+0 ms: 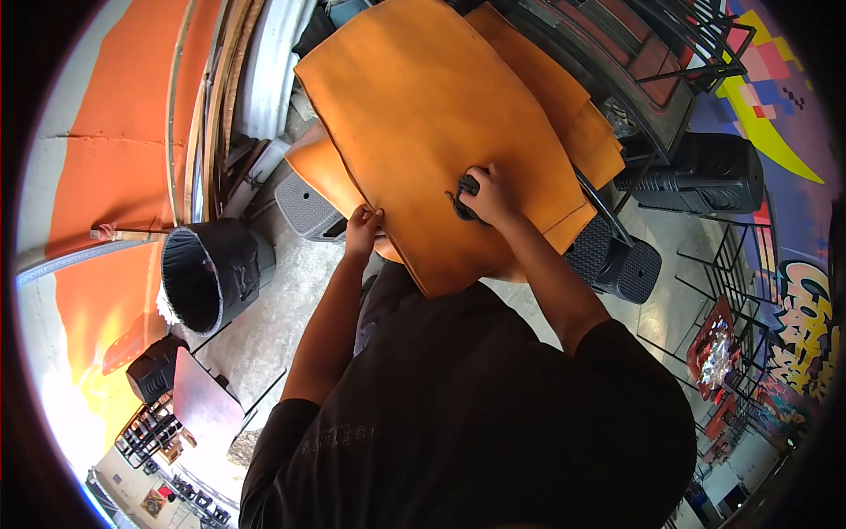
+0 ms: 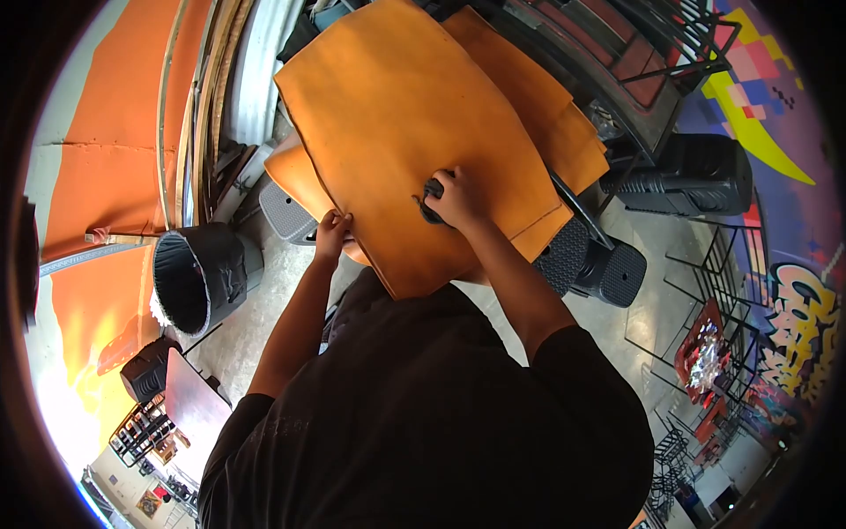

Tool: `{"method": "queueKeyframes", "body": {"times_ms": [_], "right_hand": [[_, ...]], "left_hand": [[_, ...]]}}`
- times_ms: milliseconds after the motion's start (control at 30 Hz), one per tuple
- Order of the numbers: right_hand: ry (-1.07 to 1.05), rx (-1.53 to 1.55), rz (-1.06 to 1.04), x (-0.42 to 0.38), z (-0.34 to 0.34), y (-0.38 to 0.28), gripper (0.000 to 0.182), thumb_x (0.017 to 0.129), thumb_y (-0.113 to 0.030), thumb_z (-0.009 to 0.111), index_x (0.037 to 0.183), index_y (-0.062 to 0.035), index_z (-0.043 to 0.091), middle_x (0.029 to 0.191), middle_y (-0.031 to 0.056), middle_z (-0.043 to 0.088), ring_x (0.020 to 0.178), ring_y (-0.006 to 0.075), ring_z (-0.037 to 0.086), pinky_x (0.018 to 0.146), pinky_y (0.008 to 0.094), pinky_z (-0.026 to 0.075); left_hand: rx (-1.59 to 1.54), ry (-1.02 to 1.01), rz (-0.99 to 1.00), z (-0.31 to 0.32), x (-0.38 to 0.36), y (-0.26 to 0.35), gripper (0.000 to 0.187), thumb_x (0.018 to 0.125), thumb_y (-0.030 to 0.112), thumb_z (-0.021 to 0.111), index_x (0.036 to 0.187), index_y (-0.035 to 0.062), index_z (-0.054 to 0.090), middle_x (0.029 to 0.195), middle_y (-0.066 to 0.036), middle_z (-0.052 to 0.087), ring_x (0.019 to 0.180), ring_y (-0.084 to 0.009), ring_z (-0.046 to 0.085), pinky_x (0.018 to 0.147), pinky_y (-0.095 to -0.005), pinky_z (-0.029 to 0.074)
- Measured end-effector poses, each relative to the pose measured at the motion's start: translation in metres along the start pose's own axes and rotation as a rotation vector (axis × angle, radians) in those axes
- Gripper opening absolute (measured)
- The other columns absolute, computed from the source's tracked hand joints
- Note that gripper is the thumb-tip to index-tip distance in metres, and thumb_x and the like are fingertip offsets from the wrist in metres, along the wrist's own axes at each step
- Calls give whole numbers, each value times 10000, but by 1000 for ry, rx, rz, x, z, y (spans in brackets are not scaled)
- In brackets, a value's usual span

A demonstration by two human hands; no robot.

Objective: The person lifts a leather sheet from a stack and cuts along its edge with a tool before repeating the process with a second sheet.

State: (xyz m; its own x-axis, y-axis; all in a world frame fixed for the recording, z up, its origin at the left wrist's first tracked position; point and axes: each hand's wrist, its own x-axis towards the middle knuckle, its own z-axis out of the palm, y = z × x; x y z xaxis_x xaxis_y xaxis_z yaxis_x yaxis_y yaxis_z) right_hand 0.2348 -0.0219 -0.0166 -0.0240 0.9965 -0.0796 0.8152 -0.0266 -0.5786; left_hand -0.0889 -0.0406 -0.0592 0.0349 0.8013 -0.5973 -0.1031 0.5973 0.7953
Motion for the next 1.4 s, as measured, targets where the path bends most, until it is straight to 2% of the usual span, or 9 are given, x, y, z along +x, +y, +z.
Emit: {"method": "queueKeyframes", "body": {"times_ms": [100, 367, 667, 767, 900, 1033, 1233, 1300, 1400], "right_hand": [[34, 34, 7, 13, -9, 16, 449, 792, -300, 784, 1180, -100, 678, 1201, 201, 581, 1104, 411, 599, 913, 504, 531], [120, -221, 514, 65, -61, 140, 592, 888, -448, 697, 1387, -152, 582, 1339, 230, 534, 1236, 453, 545, 1016, 535, 510], [251, -358, 599, 62, -38, 135, 559, 871, -440, 724, 1354, -193, 588, 1435, 243, 468, 1209, 489, 557, 994, 553, 521], [171, -287, 673, 58, -42, 121, 581, 894, -437, 693, 1406, -198, 558, 1377, 236, 490, 1242, 447, 548, 1001, 534, 522], [34, -144, 621, 38, -35, 107, 585, 887, -430, 697, 1400, -184, 559, 1365, 232, 496, 1230, 447, 556, 995, 536, 524], [19, -98, 593, 4, -15, 40, 562, 894, -428, 703, 1372, -162, 569, 1377, 242, 479, 1240, 466, 533, 997, 548, 524], [151, -112, 269, -26, 49, -73, 468, 808, -314, 791, 1221, -138, 657, 1257, 210, 534, 1133, 446, 562, 933, 550, 522], [179, -38, 40, -29, 84, -86, 472, 770, -284, 814, 1197, -145, 670, 1228, 205, 539, 1093, 439, 570, 918, 543, 510], [110, -13, 10, -34, 105, -122, 538, 765, -288, 827, 1252, -147, 646, 1269, 217, 517, 1165, 456, 539, 920, 548, 509]], "left_hand": [[13, 16, -17, 1, -3, 7, 138, 1001, 172, 662, 1027, 67, 575, 855, -39, 644, 751, -189, 717, 649, -341, 608], [-1, 27, -41, 2, -1, 5, 125, 1002, 149, 660, 1023, 58, 577, 855, -35, 633, 775, -199, 726, 668, -355, 626], [-10, -4, -41, -1, 3, 3, 129, 1006, 153, 657, 1019, 63, 566, 931, -59, 675, 818, -219, 739, 678, -367, 634], [-3, -23, -34, -4, 3, 3, 131, 1007, 157, 655, 1031, 69, 562, 964, -71, 691, 819, -224, 741, 678, -368, 634], [-35, -66, -40, -5, 9, -1, 139, 1006, 166, 656, 1052, 79, 558, 991, -78, 702, 810, -229, 743, 676, -373, 633], [-54, -135, -54, -14, 12, 0, 151, 1005, 176, 658, 1062, 87, 552, 977, -73, 700, 800, -231, 744, 670, -381, 633], [-20, -248, -111, -18, 13, 12, 162, 1005, 177, 658, 1066, 84, 541, 973, -79, 702, 805, -233, 747, 671, -392, 639], [-43, -270, -111, -21, 14, 11, 166, 1005, 169, 657, 1082, 77, 542, 980, -87, 703, 808, -237, 748, 676, -391, 640], [-89, -307, -121, -24, 21, 7, 179, 1004, 153, 654, 1113, 65, 544, 995, -103, 706, 815, -246, 750, 687, -389, 644]]}}
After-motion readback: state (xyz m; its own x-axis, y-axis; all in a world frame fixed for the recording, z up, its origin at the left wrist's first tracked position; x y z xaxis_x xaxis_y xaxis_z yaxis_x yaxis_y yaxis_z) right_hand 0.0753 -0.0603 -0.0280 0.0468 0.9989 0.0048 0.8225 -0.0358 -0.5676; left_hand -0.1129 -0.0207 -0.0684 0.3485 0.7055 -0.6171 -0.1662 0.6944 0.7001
